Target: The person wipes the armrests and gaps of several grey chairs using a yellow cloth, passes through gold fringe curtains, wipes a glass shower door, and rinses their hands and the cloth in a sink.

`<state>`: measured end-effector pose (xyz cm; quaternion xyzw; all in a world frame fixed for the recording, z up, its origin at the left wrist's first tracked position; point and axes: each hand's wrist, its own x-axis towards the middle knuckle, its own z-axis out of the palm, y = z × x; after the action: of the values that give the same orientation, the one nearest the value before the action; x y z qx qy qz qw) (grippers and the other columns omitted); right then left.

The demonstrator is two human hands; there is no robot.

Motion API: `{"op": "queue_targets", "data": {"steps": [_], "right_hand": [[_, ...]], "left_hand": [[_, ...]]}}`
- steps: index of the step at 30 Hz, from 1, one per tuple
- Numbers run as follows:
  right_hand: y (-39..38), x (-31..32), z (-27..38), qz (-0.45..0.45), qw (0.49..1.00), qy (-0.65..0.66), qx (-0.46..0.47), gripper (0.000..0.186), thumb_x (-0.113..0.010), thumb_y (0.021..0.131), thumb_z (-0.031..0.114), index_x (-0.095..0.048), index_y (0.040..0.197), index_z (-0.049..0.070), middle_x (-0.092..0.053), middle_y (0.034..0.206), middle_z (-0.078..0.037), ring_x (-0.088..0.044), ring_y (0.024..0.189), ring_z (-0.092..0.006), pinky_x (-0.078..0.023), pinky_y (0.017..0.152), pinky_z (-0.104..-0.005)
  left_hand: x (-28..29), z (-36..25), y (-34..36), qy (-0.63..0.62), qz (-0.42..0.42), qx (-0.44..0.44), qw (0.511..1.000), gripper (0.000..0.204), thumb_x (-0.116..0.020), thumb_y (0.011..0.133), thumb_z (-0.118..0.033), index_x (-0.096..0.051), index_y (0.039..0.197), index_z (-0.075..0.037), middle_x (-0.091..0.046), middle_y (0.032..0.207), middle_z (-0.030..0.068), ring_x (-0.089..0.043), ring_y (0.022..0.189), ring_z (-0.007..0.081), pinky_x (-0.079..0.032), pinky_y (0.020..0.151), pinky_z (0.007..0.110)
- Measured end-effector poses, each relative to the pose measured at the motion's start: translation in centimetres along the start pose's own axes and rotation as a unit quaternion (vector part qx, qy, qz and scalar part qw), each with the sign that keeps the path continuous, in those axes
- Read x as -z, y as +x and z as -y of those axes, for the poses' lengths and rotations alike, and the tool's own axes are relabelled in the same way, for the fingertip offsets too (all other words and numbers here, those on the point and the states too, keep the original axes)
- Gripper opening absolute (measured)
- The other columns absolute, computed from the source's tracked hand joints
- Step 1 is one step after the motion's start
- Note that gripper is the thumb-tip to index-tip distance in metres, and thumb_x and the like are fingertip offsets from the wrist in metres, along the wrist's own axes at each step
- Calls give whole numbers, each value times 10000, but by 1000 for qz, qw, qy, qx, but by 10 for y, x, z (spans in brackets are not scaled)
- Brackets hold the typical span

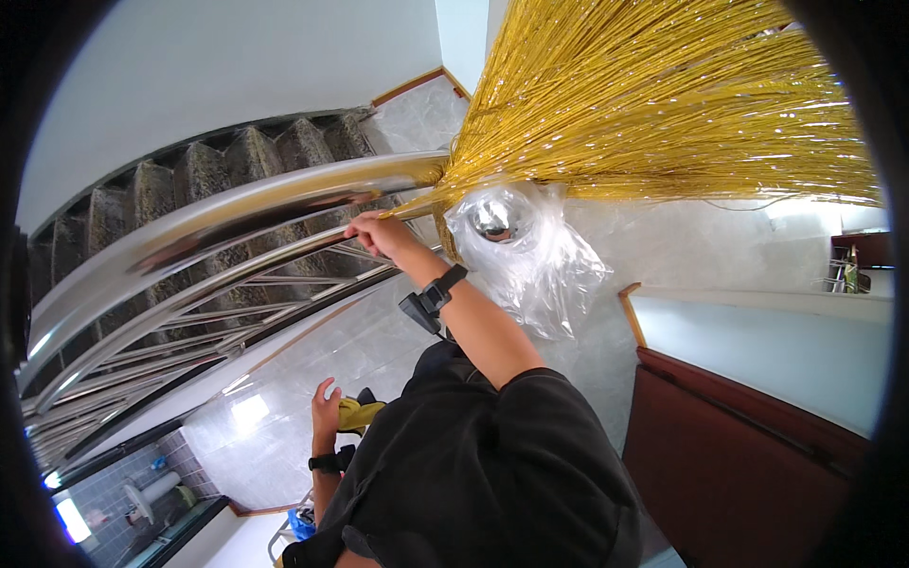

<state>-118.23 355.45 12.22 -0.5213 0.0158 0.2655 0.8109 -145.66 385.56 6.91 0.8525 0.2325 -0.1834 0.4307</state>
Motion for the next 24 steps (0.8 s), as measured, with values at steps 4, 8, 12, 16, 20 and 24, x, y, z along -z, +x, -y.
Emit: {"op": "queue_targets", "data": {"steps": [4,8,12,16,20,24], "right_hand": [[9,40,-11,-60,991,113,38,266,-499,910,210,-634,848,-11,-473,551,-3,-405,449,-100,-366,456,-256],[11,55,-21,-115,971,212,-4,213,-530,888,209,-621,857,19,-445,553,-3,-402,491,-112,-349,523,-264],[-1,47,-28,-206,954,217,33,171,-588,854,184,-622,900,23,-533,653,-9,-497,601,-118,-404,598,-264],[-10,33,-50,-338,928,152,36,268,-687,781,170,-617,986,12,-620,844,-47,-575,802,-132,-436,756,-254],[-28,23,-62,-392,913,-6,-112,584,-744,708,213,-514,1183,-37,-585,1126,-150,-556,1058,-244,-408,934,-322],[-35,20,-67,-370,914,30,-164,711,-727,701,180,-426,1306,-43,-540,1263,-191,-531,1146,-284,-398,969,-343]], "left_hand": [[-5,-23,-1,29,18,11,999,338,-594,861,-164,-596,1165,-16,-646,1085,206,-616,1018,292,-461,877,352],[-9,-30,-1,7,36,28,999,342,-601,866,-171,-597,1173,-19,-664,878,135,-608,765,184,-481,707,312],[-16,-71,-1,30,43,7,999,328,-594,878,-170,-606,1175,-31,-653,822,98,-584,701,141,-472,647,293],[-23,-74,3,68,34,-85,994,314,-584,886,-166,-614,1171,-37,-649,803,90,-581,686,132,-468,628,290],[-23,-81,3,15,84,48,995,295,-574,893,-159,-625,1156,-35,-649,809,85,-581,705,125,-469,643,283],[-19,-81,-9,22,65,7,998,282,-573,894,-149,-631,1144,-35,-639,785,67,-562,695,109,-462,639,277]]}}
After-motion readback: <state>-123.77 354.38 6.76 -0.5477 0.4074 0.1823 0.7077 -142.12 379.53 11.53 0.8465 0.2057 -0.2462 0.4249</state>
